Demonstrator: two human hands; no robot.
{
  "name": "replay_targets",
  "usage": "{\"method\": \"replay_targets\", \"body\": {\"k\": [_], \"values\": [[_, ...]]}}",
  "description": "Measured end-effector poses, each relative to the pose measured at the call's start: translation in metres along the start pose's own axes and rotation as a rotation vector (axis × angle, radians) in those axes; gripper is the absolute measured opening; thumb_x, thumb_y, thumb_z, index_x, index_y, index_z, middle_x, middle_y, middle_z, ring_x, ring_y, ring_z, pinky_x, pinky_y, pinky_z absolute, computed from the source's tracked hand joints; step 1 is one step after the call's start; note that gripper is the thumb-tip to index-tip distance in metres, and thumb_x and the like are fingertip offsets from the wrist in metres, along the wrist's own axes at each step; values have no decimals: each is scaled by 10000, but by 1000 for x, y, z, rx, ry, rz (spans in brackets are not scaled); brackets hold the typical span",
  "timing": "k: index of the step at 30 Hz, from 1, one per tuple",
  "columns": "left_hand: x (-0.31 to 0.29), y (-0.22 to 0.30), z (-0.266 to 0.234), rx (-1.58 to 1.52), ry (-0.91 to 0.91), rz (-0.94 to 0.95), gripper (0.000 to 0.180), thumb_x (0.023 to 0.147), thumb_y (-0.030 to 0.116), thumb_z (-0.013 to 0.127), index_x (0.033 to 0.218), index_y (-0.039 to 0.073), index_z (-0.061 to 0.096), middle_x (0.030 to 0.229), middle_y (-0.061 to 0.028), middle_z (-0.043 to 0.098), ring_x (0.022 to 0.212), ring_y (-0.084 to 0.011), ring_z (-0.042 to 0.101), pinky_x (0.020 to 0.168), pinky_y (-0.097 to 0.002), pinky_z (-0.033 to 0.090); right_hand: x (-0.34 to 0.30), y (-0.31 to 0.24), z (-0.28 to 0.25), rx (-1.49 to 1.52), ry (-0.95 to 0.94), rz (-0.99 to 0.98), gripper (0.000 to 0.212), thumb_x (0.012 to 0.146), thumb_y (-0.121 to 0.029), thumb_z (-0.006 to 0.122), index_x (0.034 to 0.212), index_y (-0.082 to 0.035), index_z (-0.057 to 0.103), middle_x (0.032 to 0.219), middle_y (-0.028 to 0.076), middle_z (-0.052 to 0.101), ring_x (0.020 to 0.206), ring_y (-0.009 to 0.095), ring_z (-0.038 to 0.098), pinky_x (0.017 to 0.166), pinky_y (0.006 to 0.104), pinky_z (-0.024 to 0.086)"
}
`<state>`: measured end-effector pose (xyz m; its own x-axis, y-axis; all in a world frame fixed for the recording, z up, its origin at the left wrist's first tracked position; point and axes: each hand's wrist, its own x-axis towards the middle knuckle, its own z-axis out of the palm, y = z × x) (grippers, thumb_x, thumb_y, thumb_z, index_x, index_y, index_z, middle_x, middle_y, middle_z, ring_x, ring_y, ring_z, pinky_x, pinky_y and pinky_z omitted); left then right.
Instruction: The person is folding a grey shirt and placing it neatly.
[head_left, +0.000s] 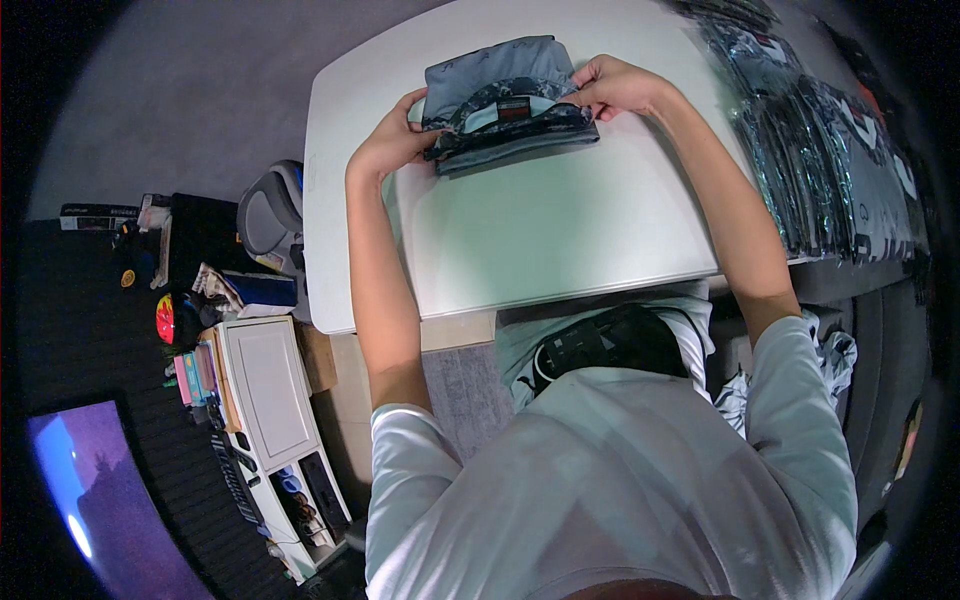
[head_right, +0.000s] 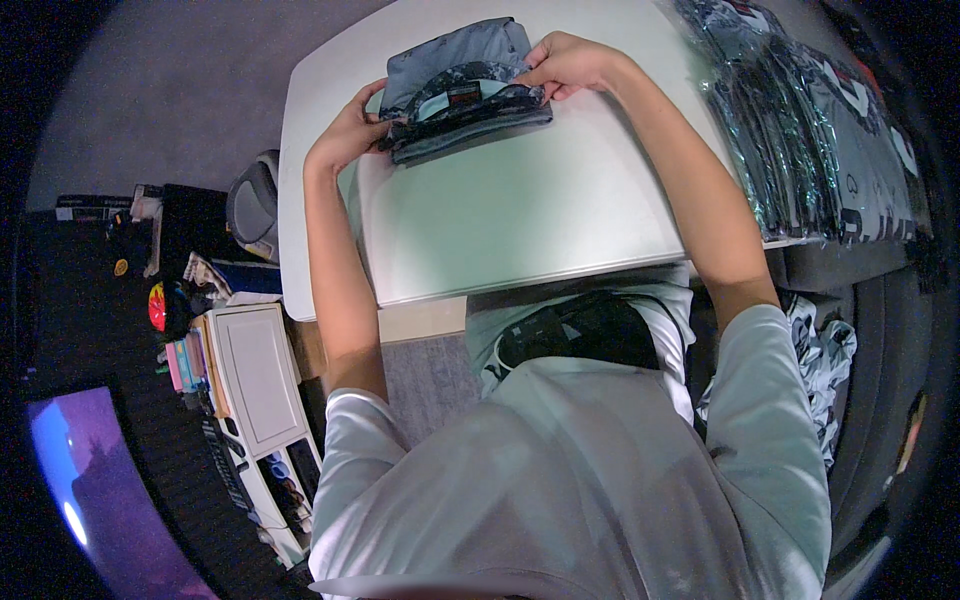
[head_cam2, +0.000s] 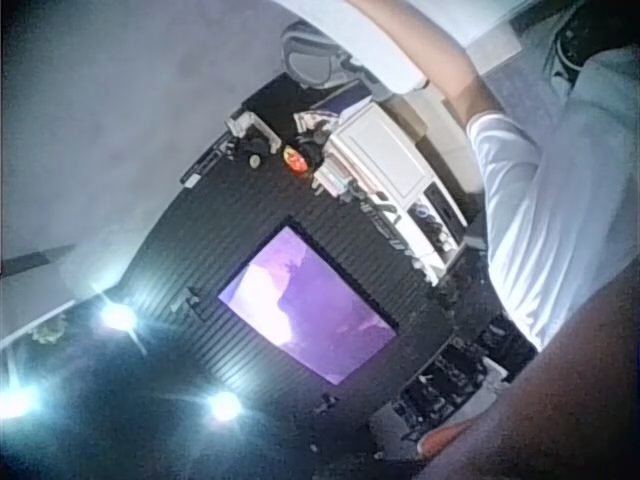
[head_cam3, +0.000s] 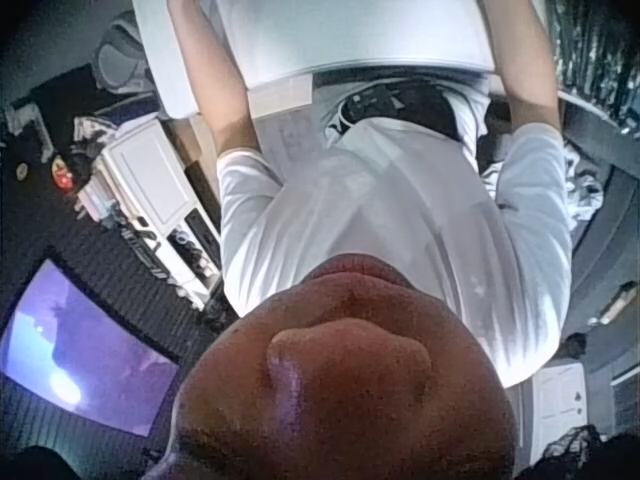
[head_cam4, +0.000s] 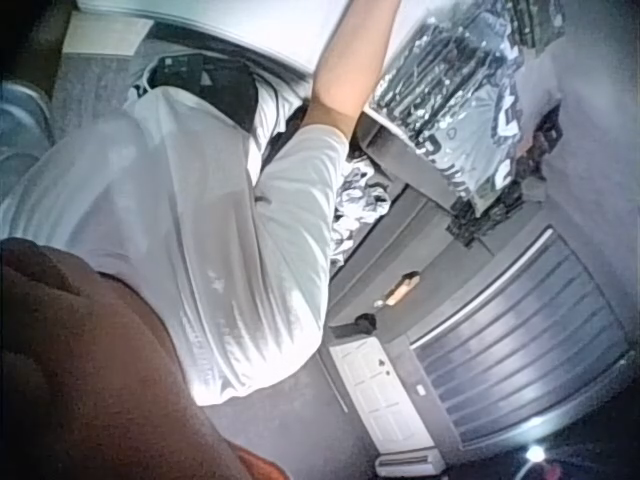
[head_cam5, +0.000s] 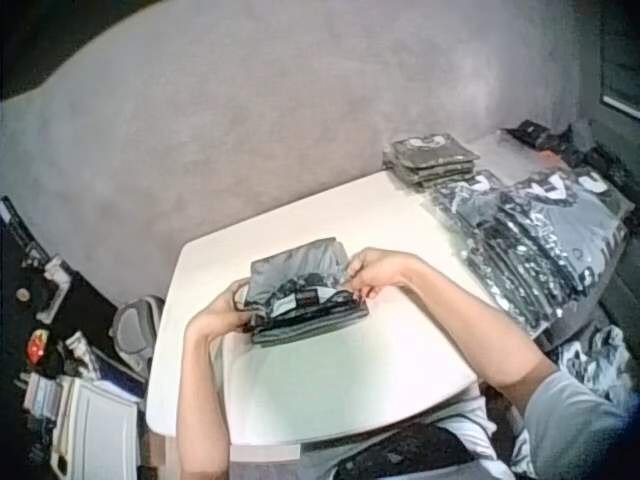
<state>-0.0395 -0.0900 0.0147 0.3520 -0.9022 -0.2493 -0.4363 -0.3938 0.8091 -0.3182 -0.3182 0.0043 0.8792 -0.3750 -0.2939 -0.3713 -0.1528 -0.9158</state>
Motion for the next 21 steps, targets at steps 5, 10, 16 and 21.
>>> {"method": "replay_targets", "body": {"k": [5,10,16,21], "values": [[1,1,3,-45,-9,31,857,820,185,825,1527,79,352,867,-61,656,707,-125,634,593,-273,531,6,8,0,-83,59,-6,248,911,-303,754,813,-88,678,641,-38,597,531,37,553,469,189,436],[-12,22,7,-57,58,-77,892,783,196,866,1518,81,374,818,-52,657,698,-125,629,593,-270,526,2,5,4,37,142,57,369,950,-436,677,832,-87,662,668,-25,606,520,50,543,464,197,433],[-15,19,5,131,20,24,982,736,142,887,1542,88,329,945,-98,693,736,-157,655,625,-290,542,39,2,24,56,416,-72,411,965,-440,647,898,-37,691,693,-31,619,543,43,547,474,196,415],[-18,25,6,42,-29,-5,1019,724,88,880,1557,100,295,984,-102,695,797,-167,665,645,-307,555,55,8,15,254,477,-177,359,918,-400,691,904,-42,713,616,-30,550,502,64,497,464,229,430]]}}
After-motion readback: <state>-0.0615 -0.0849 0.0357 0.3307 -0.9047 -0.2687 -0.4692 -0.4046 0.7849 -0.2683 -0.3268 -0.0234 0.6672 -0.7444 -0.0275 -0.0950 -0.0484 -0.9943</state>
